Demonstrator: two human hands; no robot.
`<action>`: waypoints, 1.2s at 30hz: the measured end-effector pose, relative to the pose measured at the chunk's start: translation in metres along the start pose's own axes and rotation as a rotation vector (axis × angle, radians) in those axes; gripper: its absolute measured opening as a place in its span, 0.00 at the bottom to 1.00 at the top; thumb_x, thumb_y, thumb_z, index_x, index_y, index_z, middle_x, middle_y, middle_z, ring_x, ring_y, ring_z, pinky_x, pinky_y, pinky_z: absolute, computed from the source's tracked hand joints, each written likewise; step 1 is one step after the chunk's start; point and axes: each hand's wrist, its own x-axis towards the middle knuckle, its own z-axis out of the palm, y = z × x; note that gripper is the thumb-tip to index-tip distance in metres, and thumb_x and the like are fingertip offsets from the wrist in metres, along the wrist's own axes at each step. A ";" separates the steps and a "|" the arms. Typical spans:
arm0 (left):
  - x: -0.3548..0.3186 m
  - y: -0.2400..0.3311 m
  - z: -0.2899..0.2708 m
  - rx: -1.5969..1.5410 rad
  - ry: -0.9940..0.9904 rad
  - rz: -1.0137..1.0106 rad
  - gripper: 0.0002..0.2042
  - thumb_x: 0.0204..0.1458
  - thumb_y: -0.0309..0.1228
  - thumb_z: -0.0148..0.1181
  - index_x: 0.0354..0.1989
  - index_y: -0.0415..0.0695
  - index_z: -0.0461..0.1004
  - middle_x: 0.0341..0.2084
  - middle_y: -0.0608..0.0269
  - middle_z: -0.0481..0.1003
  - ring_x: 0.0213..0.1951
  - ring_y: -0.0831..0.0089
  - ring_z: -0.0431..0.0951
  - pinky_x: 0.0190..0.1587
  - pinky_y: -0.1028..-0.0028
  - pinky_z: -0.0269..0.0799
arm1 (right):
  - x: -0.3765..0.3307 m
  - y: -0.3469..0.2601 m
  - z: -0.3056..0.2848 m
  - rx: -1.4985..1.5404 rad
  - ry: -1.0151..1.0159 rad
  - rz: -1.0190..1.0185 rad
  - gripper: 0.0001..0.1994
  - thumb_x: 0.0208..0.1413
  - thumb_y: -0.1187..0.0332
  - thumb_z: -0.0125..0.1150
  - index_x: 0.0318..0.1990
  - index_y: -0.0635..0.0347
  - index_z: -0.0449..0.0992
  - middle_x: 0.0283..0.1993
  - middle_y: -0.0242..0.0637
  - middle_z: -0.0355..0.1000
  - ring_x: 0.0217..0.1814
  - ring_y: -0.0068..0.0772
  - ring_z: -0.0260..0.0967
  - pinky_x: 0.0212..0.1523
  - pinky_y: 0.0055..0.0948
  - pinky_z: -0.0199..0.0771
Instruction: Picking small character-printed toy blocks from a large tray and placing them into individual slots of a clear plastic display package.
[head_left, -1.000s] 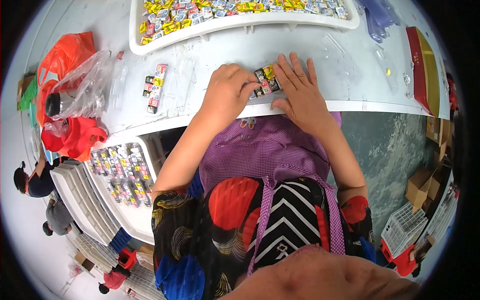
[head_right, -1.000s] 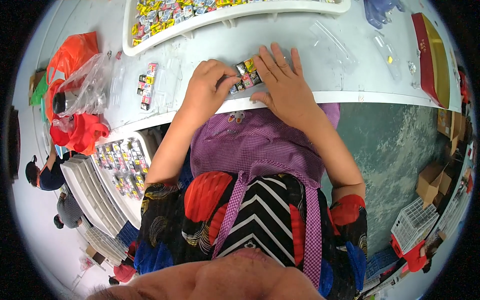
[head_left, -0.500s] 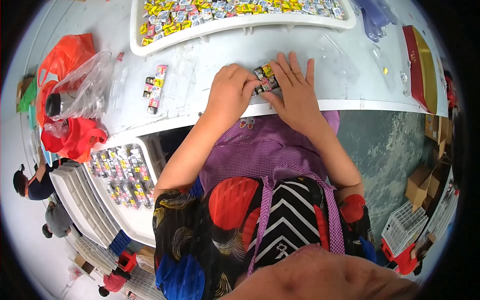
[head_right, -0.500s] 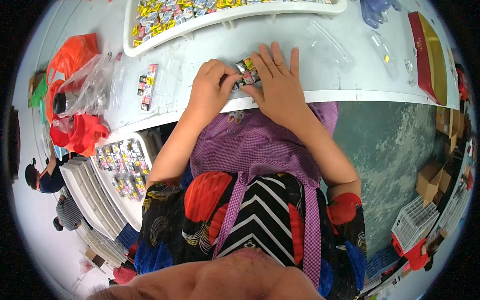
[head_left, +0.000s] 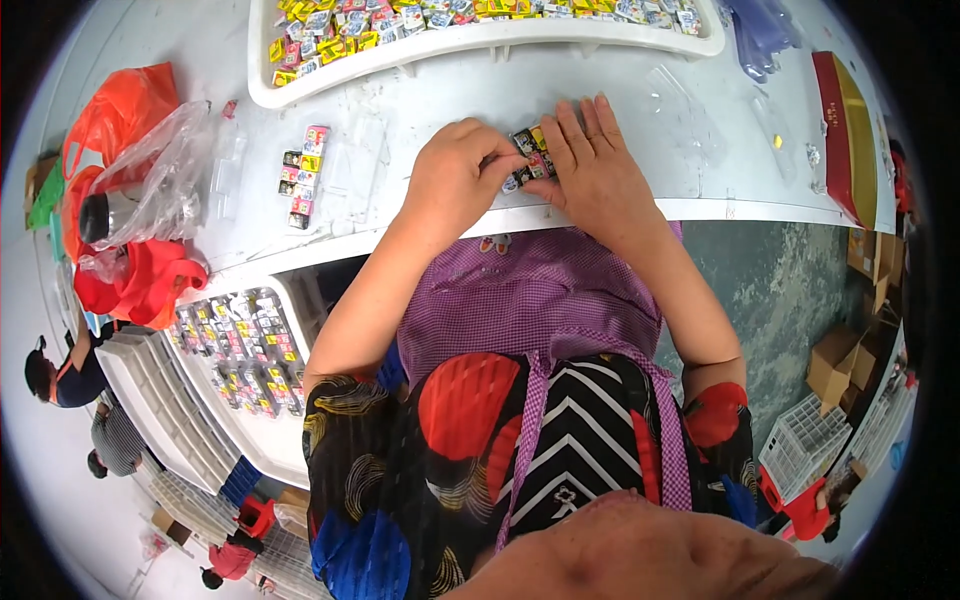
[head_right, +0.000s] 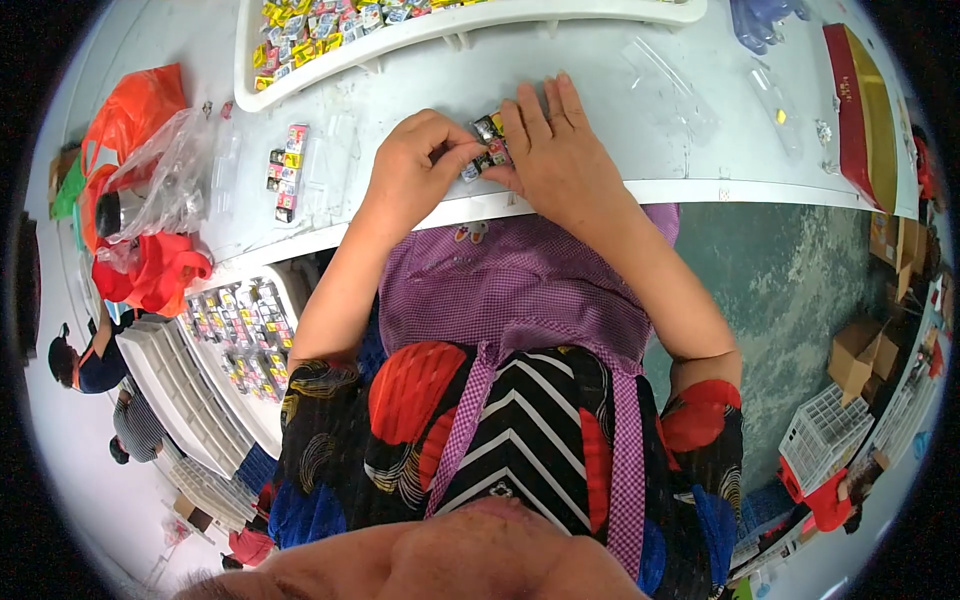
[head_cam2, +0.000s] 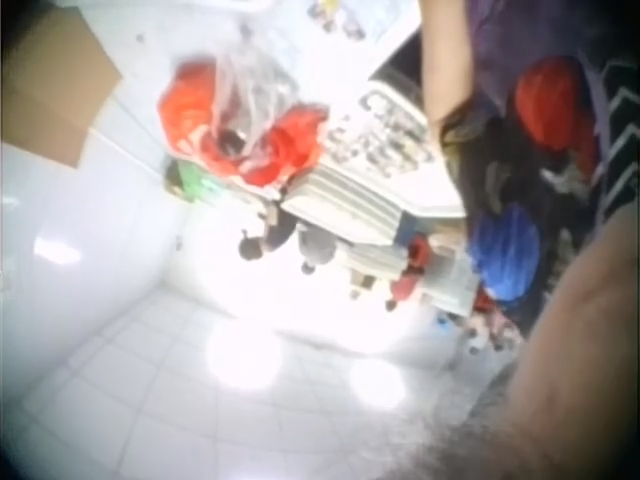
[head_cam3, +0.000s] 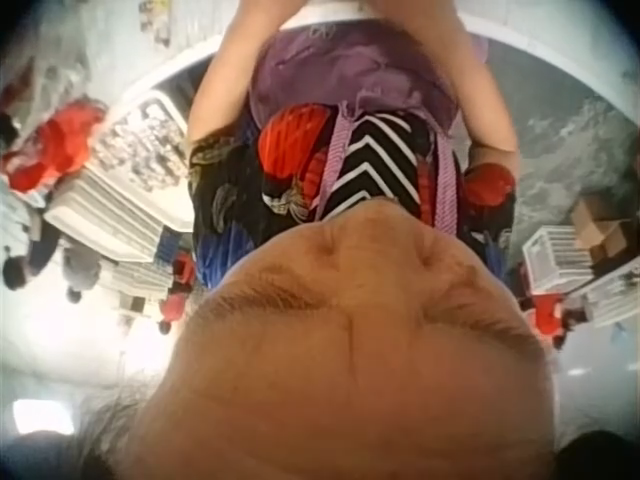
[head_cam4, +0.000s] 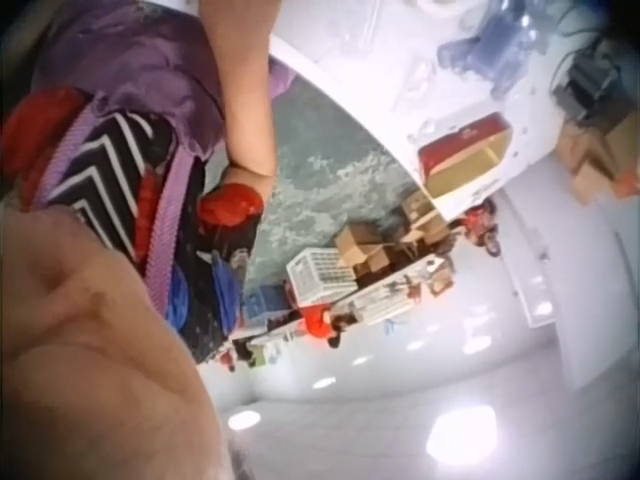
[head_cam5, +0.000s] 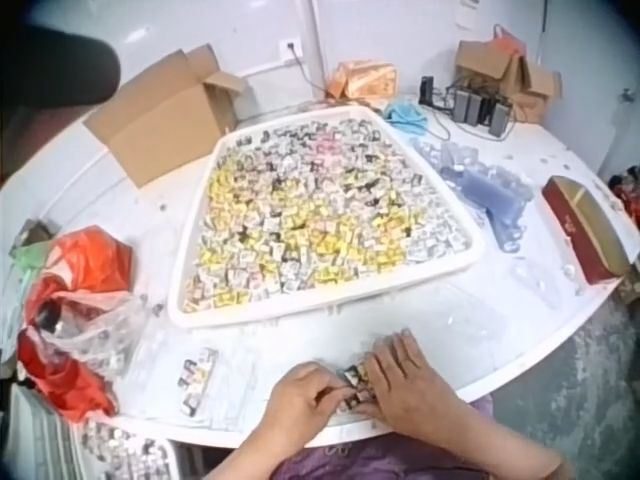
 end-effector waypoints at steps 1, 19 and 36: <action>0.000 0.000 0.000 -0.008 -0.004 -0.007 0.03 0.46 0.25 0.65 0.28 0.40 0.78 0.25 0.62 0.72 0.27 0.70 0.71 0.30 0.74 0.67 | 0.000 -0.001 0.000 -0.001 -0.008 0.004 0.33 0.51 0.51 0.60 0.56 0.71 0.63 0.58 0.57 0.64 0.60 0.58 0.63 0.68 0.52 0.50; -0.008 -0.006 0.010 0.102 0.157 0.266 0.05 0.40 0.26 0.66 0.23 0.43 0.75 0.22 0.62 0.71 0.29 0.60 0.70 0.33 0.64 0.66 | 0.003 -0.004 -0.008 0.468 -0.074 0.235 0.28 0.48 0.66 0.64 0.58 0.61 0.64 0.67 0.52 0.56 0.74 0.55 0.40 0.72 0.54 0.26; 0.001 0.002 -0.001 0.004 -0.038 0.009 0.05 0.43 0.26 0.68 0.24 0.41 0.77 0.21 0.62 0.71 0.25 0.67 0.70 0.29 0.72 0.66 | -0.007 -0.002 -0.002 0.323 -0.082 0.117 0.31 0.60 0.54 0.49 0.67 0.61 0.55 0.74 0.47 0.42 0.77 0.50 0.30 0.72 0.53 0.22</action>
